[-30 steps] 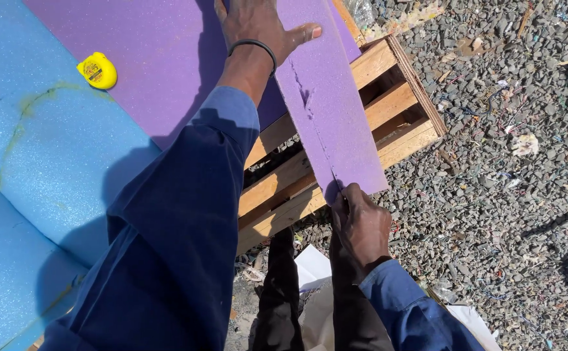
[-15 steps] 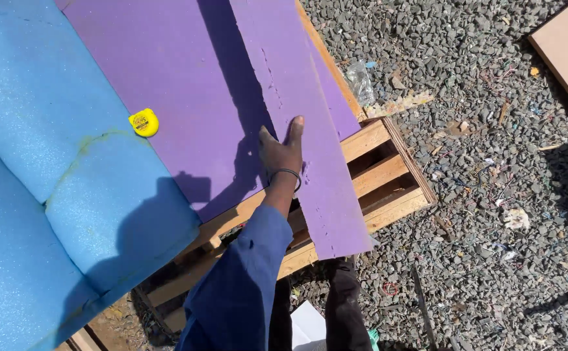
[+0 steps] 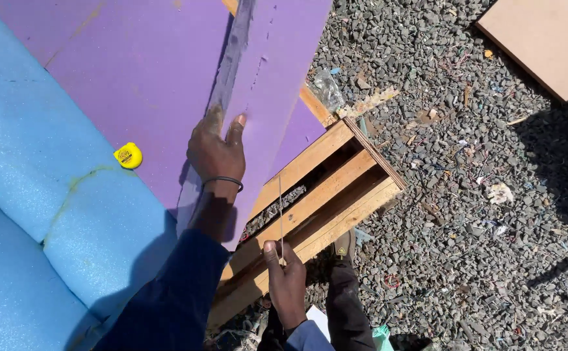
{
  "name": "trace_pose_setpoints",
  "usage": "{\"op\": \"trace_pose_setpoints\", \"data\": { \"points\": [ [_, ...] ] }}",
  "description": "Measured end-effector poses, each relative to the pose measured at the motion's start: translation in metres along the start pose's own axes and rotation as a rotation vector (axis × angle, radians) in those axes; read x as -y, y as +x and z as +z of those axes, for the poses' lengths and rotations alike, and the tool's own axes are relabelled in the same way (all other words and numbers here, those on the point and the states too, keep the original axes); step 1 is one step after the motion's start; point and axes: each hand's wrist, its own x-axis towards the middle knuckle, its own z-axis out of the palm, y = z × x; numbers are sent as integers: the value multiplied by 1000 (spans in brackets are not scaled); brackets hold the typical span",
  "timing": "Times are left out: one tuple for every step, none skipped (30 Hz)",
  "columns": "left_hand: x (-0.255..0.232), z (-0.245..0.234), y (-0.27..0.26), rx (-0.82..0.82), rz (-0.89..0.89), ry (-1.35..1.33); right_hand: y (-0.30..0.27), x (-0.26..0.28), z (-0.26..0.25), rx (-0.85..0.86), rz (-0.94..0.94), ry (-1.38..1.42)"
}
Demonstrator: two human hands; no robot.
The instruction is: Measuring a purple foam sheet with a tape measure and cutting it into strips using a knife and a metal straight edge.
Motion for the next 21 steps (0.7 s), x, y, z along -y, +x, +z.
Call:
{"op": "trace_pose_setpoints", "data": {
  "points": [
    [-14,-24,7,30,270,25,-13,-15,0,-72,135,54],
    [-27,-47,12,63,537,49,-26,-30,0,-145,272,110],
    [-27,-51,19,69,553,42,-24,-44,-21,-156,268,123],
    [-24,-59,24,160,649,127,-25,-59,-41,-244,229,249],
    [-21,-65,29,250,746,212,-27,-76,-61,-332,188,375],
    [5,-62,20,254,760,207,-16,-86,-96,-342,185,386],
    [32,-58,12,262,816,250,-6,-97,-132,-453,253,416],
    [61,-56,2,275,872,297,0,-111,-166,-562,330,447],
    [103,-50,-16,284,886,296,12,-121,-200,-571,335,460],
    [145,-42,-34,412,854,452,23,-133,-235,-644,226,367],
    [189,-33,-51,537,816,610,34,-147,-270,-715,119,270],
    [191,-38,-68,566,828,605,42,-130,-284,-736,142,271],
    [195,-43,-84,544,691,564,50,-116,-299,-711,202,224],
    [199,-47,-100,522,553,526,61,-103,-315,-683,263,178],
    [165,-48,-111,553,563,525,68,-97,-312,-703,288,181],
    [130,-58,-124,567,505,558,71,-93,-307,-608,181,132],
    [95,-68,-136,580,449,593,73,-87,-302,-509,77,87],
    [90,-60,-149,594,456,603,74,-98,-289,-514,93,95],
    [85,-52,-162,590,684,614,75,-107,-275,-454,157,1],
    [78,-39,-171,564,912,613,85,-112,-264,-390,204,-93],
    [64,-22,-181,563,920,616,90,-113,-252,-393,204,-86]
  ]
}}
